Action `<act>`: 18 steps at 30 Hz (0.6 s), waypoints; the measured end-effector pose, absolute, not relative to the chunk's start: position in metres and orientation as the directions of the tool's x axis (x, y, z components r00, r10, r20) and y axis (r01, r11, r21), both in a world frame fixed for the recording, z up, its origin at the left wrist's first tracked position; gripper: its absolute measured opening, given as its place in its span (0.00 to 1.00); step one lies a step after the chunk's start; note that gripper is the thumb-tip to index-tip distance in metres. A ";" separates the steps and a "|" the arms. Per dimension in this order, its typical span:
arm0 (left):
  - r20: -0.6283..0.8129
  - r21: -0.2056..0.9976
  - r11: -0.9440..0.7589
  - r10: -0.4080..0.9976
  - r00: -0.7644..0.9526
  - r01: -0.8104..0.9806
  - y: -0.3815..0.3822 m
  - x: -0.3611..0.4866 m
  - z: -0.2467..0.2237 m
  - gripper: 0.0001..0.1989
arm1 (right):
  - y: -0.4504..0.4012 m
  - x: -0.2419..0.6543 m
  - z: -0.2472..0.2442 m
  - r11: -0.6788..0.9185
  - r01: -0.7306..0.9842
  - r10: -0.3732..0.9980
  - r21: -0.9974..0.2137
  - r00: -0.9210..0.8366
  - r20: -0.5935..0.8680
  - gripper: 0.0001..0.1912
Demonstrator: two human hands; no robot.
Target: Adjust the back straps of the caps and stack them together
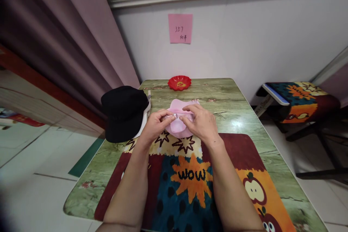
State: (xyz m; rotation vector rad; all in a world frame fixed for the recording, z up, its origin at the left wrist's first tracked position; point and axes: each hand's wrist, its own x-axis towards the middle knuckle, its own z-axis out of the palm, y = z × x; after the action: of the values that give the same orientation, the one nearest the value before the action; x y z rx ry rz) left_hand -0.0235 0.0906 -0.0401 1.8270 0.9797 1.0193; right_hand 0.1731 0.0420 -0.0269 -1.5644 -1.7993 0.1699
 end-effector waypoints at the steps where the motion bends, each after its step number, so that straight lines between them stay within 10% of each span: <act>1: 0.258 0.913 -0.356 0.883 0.392 0.200 0.090 -0.022 -0.040 0.10 | 0.041 0.171 -0.026 0.276 0.800 0.900 -0.532 -0.021 0.436 0.13; 18: 0.241 0.955 -0.274 0.938 0.249 0.110 0.089 -0.019 -0.039 0.12 | 0.043 0.161 -0.030 0.335 0.792 0.878 -0.510 -0.065 0.475 0.12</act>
State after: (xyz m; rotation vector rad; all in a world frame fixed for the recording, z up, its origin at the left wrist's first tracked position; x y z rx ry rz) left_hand -0.0192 0.0886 -0.0392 1.6105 0.9966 1.1436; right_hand 0.1607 0.0428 -0.0302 -1.4713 -1.8646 0.1468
